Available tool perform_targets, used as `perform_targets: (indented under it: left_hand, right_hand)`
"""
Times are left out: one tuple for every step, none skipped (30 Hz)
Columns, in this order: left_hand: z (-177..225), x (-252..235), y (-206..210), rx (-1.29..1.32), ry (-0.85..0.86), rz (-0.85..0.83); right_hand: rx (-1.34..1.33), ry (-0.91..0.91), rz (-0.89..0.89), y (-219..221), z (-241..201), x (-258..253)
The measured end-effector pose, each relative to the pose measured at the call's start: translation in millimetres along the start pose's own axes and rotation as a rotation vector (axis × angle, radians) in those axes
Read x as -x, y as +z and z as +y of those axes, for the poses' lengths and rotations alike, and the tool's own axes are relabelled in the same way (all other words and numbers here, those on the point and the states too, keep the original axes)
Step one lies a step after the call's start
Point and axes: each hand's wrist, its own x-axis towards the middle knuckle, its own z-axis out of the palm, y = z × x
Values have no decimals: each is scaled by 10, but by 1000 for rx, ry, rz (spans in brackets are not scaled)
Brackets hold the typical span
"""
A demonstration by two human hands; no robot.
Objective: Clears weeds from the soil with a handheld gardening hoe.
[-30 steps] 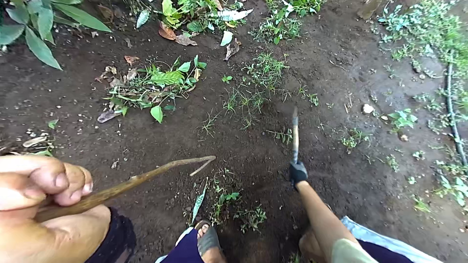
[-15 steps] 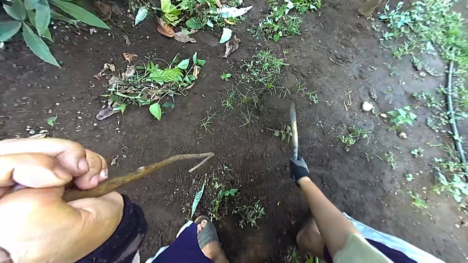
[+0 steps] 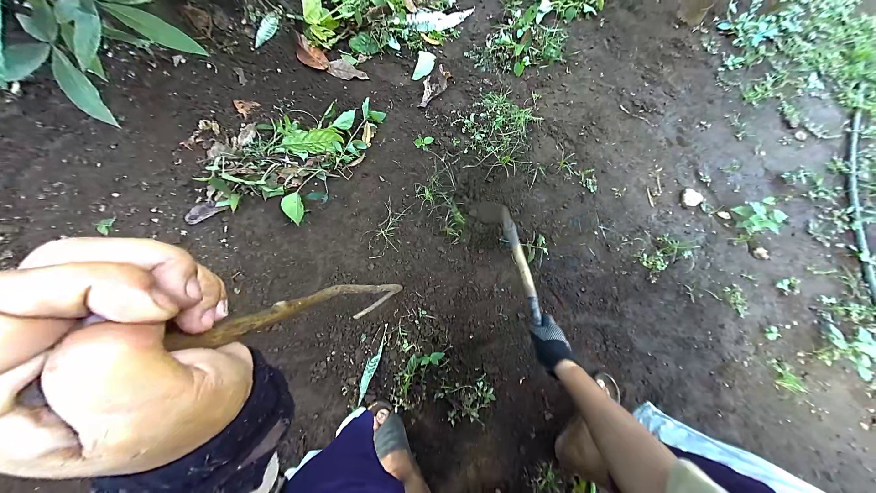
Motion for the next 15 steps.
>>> perform_targets:
  left_hand:
    - [15, 2, 3, -1, -1, 4]
    - [37, 0, 19, -9, 2, -3]
    - [61, -5, 44, -22, 7, -15]
    - [77, -5, 55, -35, 11, -30]
    - [86, 2, 50, -38, 13, -43]
    - [97, 22, 47, -38, 10, -52]
    - [106, 47, 49, -41, 6, -66]
    - [109, 55, 61, -39, 7, -80]
    - [104, 44, 80, -36, 17, -89]
    - [89, 24, 82, -32, 26, -91]
    - [67, 6, 58, -31, 31, -86]
    - [51, 16, 14, -29, 22, -79]
    - [37, 27, -23, -24, 10, -73]
    - [26, 17, -36, -23, 7, -63]
    - [26, 8, -42, -25, 6, -53]
  right_hand:
    - [-59, -6, 53, -90, -89, -19]
    - [-151, -12, 114, -123, -273, -54]
    - [-276, -12, 167, -111, -539, -97]
    - [-406, -3, 197, -64, -865, -120]
    - [-500, 10, 200, 43, -1171, -123]
    - [-569, 16, 198, 250, -1357, -143]
    - [-534, -1, 172, 481, -1396, -125]
    - [-409, -21, 77, 660, -1305, -71]
    - [-234, -47, -18, 782, -1125, -16]
    - [-96, -59, -77, 814, -909, 9]
    - [-24, -44, -97, 747, -684, 3]
    - [24, -16, -98, 601, -432, 1]
    - [53, 0, -79, 377, -246, -8]
    - [66, -7, -41, 122, -190, -61]
    - [69, -26, -2, -91, -221, -120]
